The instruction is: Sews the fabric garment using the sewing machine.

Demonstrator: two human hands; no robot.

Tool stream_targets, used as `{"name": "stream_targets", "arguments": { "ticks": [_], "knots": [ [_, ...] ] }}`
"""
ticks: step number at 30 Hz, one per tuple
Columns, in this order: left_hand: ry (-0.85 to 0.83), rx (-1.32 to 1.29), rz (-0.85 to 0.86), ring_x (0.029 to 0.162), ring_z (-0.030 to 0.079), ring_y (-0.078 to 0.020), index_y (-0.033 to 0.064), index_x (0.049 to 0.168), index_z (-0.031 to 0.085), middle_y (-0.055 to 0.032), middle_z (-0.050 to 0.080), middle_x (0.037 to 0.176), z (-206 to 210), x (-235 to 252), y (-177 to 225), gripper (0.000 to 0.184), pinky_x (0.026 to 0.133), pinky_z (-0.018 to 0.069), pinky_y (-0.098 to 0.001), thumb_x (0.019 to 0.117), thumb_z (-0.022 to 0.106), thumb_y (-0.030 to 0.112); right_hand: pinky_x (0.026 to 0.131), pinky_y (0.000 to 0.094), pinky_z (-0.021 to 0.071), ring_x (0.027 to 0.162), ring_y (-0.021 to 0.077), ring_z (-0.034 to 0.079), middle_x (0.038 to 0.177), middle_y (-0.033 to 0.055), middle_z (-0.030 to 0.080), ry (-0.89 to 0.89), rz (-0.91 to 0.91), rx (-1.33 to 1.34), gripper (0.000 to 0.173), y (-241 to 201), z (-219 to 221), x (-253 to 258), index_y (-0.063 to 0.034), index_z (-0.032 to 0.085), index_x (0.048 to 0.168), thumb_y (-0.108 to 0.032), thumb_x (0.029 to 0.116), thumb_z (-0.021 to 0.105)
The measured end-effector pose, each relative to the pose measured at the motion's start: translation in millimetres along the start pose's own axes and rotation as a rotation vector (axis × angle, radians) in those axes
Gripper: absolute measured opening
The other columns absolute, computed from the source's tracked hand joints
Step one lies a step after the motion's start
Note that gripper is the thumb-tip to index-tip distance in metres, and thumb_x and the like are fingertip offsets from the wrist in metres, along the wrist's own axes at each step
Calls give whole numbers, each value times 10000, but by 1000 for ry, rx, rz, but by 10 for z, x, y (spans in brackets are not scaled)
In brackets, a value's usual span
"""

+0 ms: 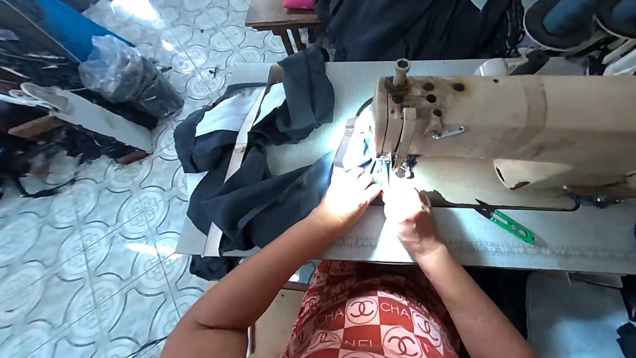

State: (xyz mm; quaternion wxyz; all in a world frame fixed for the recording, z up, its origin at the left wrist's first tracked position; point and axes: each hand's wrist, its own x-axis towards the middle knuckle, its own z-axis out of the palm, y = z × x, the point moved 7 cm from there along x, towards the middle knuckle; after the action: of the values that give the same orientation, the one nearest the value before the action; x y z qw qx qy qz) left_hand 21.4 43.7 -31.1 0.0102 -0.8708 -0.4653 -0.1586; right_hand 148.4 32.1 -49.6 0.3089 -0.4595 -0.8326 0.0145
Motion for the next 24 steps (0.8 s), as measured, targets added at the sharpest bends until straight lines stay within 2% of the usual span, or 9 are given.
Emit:
{"name": "stream_targets", "arguments": {
  "ticks": [5, 9, 11, 13, 16, 19, 22, 24],
  "knots": [
    [19, -9, -25, 1069, 651, -305, 156, 1072, 758, -87, 701, 1077, 21, 30, -49, 233, 873, 527, -507, 956, 599, 32, 798, 440, 572, 962, 290, 706, 969, 111, 743, 14, 13, -2, 161, 23, 20, 67, -84, 777, 976, -127, 971, 622],
    [-1, -17, 2, 1099, 637, -312, 162, 1108, 754, -79, 700, 1108, 40, 7, -82, 255, 875, 518, -516, 955, 594, 35, 837, 442, 572, 995, 285, 709, 1006, 108, 748, -1, 21, 23, 177, 44, 29, 51, -99, 784, 1009, -140, 980, 614],
    [16, 5, 32, 1079, 647, -300, 156, 1107, 755, -64, 708, 1096, 43, -22, -114, 233, 923, 501, -555, 970, 596, 55, 867, 446, 563, 1026, 288, 702, 1034, 110, 748, -25, 30, 24, 185, 68, 52, 26, -110, 786, 1030, -150, 983, 611],
    [27, 18, 35, 1083, 655, -315, 147, 1081, 759, -64, 719, 1087, 29, -46, -139, 203, 1003, 434, -653, 975, 603, 72, 879, 460, 559, 1036, 300, 703, 1046, 127, 749, -30, 34, 27, 179, 71, 61, 20, -98, 785, 1018, -144, 973, 618],
    [46, 30, 27, 1109, 658, -316, 154, 1056, 765, -52, 725, 1087, 2, -52, -131, 191, 1024, 421, -667, 970, 613, 75, 880, 464, 559, 1040, 301, 700, 1050, 132, 744, -36, 33, 27, 170, 73, 61, 19, -94, 784, 1007, -141, 966, 625],
    [72, 19, 25, 1103, 655, -315, 150, 1047, 767, -60, 724, 1087, 6, -59, -122, 189, 1007, 450, -629, 980, 604, 83, 864, 466, 561, 1033, 306, 697, 1048, 134, 739, -43, 33, 25, 168, 78, 57, 30, -99, 785, 1013, -143, 956, 634],
    [75, 51, 26, 1064, 669, -308, 145, 1021, 766, -60, 726, 1060, 1, -46, -96, 189, 892, 523, -549, 975, 598, 72, 869, 456, 556, 1034, 301, 692, 1042, 122, 740, -50, 29, 22, 176, 70, 54, 42, -106, 784, 1026, -138, 964, 623],
    [63, 48, 18, 1058, 661, -318, 144, 1022, 763, -68, 721, 1065, 13, -40, -98, 191, 914, 501, -585, 974, 598, 61, 871, 450, 557, 1033, 300, 694, 1026, 113, 746, -44, 23, 15, 179, 62, 51, 51, -104, 786, 1027, -130, 968, 619]
  ]
}}
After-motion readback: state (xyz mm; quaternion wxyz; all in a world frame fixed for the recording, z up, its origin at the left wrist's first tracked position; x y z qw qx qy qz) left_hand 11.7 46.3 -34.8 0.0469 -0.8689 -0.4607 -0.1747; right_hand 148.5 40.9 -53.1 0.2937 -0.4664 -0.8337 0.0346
